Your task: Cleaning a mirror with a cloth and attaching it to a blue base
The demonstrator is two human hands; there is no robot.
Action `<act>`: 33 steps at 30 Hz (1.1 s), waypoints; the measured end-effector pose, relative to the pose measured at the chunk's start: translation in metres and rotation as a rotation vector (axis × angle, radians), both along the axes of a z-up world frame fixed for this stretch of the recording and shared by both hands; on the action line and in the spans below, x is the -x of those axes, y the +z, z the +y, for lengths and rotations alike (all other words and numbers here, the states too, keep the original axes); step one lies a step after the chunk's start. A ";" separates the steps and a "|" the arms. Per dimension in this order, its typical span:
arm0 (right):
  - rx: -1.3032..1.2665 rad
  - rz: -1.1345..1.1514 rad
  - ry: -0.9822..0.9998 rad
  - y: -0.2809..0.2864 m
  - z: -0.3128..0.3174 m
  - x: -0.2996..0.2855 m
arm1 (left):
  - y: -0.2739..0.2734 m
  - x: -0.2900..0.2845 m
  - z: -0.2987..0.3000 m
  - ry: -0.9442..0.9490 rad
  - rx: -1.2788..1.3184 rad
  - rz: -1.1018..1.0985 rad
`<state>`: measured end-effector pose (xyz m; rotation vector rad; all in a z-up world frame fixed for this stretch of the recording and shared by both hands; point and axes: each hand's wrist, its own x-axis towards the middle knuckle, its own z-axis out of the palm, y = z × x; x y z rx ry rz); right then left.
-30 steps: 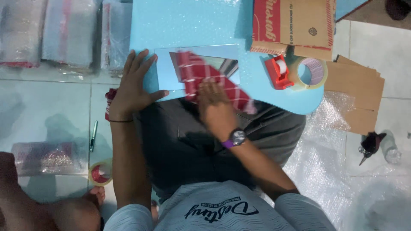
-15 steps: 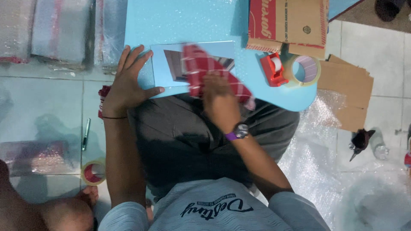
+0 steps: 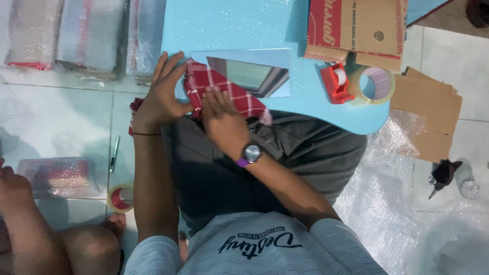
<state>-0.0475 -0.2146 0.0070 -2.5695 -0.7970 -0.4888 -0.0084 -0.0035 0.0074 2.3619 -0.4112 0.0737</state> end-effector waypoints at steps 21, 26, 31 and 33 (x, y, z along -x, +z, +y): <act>0.118 -0.051 -0.207 -0.014 -0.085 -0.030 | 0.008 0.003 -0.002 0.029 -0.001 0.070; -0.070 -0.024 -0.020 -0.056 0.007 -0.024 | 0.015 -0.001 -0.007 0.011 -0.018 0.093; -0.137 -0.021 0.043 -0.024 -0.022 -0.016 | 0.022 -0.003 -0.005 -0.011 -0.013 0.152; -0.135 -0.011 0.053 -0.023 -0.052 -0.016 | 0.029 0.000 -0.005 -0.029 0.011 0.158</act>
